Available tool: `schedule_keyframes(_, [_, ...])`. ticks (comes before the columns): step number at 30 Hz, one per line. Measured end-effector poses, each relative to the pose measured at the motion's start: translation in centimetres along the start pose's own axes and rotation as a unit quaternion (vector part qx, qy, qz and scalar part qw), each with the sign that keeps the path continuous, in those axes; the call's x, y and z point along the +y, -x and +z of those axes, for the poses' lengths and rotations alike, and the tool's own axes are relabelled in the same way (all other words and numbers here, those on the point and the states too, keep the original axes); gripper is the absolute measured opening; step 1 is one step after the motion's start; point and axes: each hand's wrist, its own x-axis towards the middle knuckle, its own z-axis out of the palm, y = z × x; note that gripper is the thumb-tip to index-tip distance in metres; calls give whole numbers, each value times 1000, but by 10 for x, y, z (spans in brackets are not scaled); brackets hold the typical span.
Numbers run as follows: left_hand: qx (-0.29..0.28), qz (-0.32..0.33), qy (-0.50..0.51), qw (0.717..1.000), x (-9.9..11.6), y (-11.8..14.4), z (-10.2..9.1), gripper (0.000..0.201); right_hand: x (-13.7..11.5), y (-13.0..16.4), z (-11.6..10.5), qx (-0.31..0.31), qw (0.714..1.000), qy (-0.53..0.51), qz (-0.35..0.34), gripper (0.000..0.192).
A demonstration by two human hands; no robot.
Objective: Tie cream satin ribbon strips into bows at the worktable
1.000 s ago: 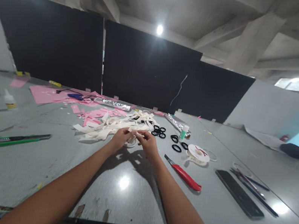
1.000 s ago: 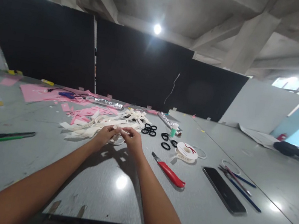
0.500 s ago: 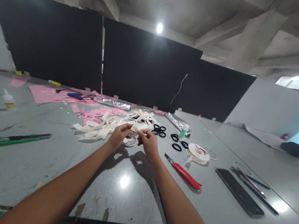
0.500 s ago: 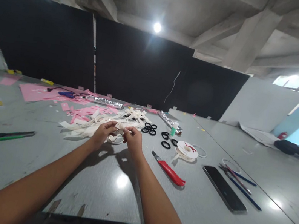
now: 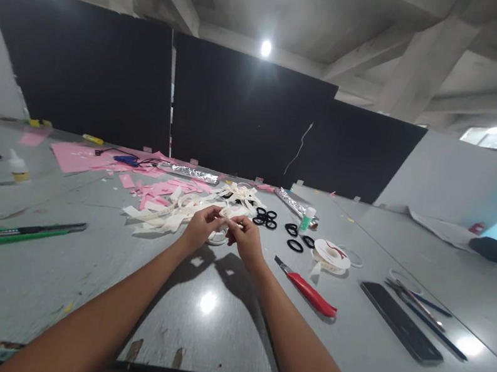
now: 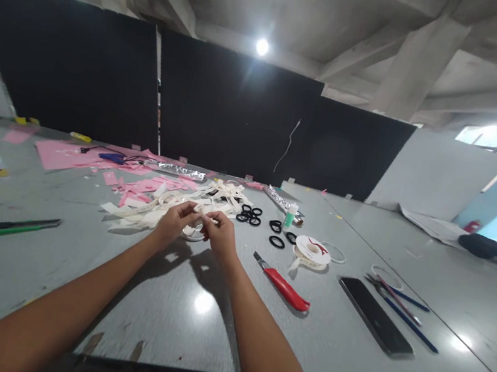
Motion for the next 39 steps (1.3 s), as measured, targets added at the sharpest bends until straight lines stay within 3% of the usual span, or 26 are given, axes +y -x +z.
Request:
schedule_keyframes(8, [16,-17,24,999,3,0,1,17,1,0,1,4,999,-45,25,31])
schedule_keyframes(12, [21,-27,39,999,2,0,0,16,1,1,1,-26,997,-64,46,31])
schedule_keyframes(17, [-6,-45,58,997,1,1,-1,22,-1,3,4,-49,995,-67,47,32])
schedule_keyframes(23, [23,-57,154,986,-1,2,2,29,-6,6,5,-39,984,-150,83,33])
schedule_keyframes(27, [7,13,26,1000,-6,1,-1,34,-4,6,5,-45,983,-154,88,32])
schedule_keyframes(30, [25,67,-71,995,-11,1,-4,27,0,5,6,-39,989,-117,83,31])
schedule_keyframes(32, [42,81,-81,993,-13,0,-5,22,2,4,7,-18,993,-99,70,30])
schedule_keyframes(36, [39,92,-70,992,-11,0,-5,31,2,2,7,60,991,-113,34,28])
schedule_keyframes(39, [31,141,-143,979,-6,4,-5,20,-1,1,5,92,985,-146,27,28])
